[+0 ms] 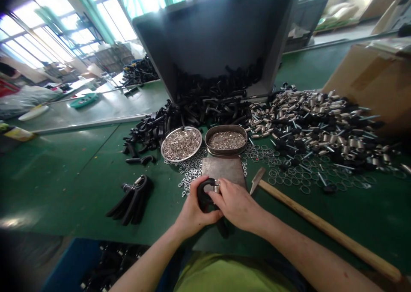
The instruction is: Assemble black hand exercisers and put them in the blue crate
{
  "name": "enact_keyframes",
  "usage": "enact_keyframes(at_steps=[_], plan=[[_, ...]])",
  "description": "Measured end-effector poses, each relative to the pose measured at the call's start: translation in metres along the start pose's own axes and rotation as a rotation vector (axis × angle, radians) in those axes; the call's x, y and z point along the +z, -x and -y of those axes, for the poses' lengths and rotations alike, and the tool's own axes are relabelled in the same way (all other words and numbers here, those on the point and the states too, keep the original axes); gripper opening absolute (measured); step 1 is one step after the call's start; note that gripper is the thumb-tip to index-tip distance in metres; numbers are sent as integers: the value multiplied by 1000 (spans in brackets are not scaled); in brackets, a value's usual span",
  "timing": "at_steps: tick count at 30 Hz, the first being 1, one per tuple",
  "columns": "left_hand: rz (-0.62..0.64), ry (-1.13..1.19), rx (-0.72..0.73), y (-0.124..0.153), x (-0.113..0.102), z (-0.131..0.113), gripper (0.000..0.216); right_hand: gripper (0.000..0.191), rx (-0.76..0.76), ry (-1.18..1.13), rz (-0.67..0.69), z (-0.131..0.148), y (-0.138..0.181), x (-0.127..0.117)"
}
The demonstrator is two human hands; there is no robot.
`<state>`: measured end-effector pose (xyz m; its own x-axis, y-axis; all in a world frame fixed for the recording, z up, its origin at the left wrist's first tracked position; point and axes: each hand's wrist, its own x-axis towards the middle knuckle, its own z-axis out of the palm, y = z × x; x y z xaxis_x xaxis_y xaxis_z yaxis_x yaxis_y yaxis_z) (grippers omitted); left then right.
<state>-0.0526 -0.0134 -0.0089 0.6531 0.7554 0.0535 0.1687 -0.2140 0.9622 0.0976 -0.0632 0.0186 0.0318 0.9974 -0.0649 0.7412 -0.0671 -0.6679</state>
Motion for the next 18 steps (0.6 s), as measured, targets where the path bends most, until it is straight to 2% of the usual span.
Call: enact_keyframes(at_steps=[5, 7, 9, 11, 13, 15, 18], plan=[[70, 0, -34, -12, 6, 3, 83, 26, 40, 137, 42, -9, -10, -4], [94, -15, -64, -21, 6, 6, 85, 32, 26, 272, 120, -14, -19, -12], [82, -125, -48, -34, 0, 11, 82, 39, 26, 430, 225, -17, -33, -24], [-23, -314, 28, -51, -16, 16, 66, 40, 33, 556, 249, -15, -51, -33], [-201, -520, 82, -69, -42, 22, 39, 33, -21, 599, 166, -8, -72, -38], [-356, -726, 28, -86, -72, 28, 23, 26, -118, 571, 37, 2, -96, -34], [-424, -951, -102, -106, -106, 35, 20, 22, -231, 522, -61, 16, -137, -16]])
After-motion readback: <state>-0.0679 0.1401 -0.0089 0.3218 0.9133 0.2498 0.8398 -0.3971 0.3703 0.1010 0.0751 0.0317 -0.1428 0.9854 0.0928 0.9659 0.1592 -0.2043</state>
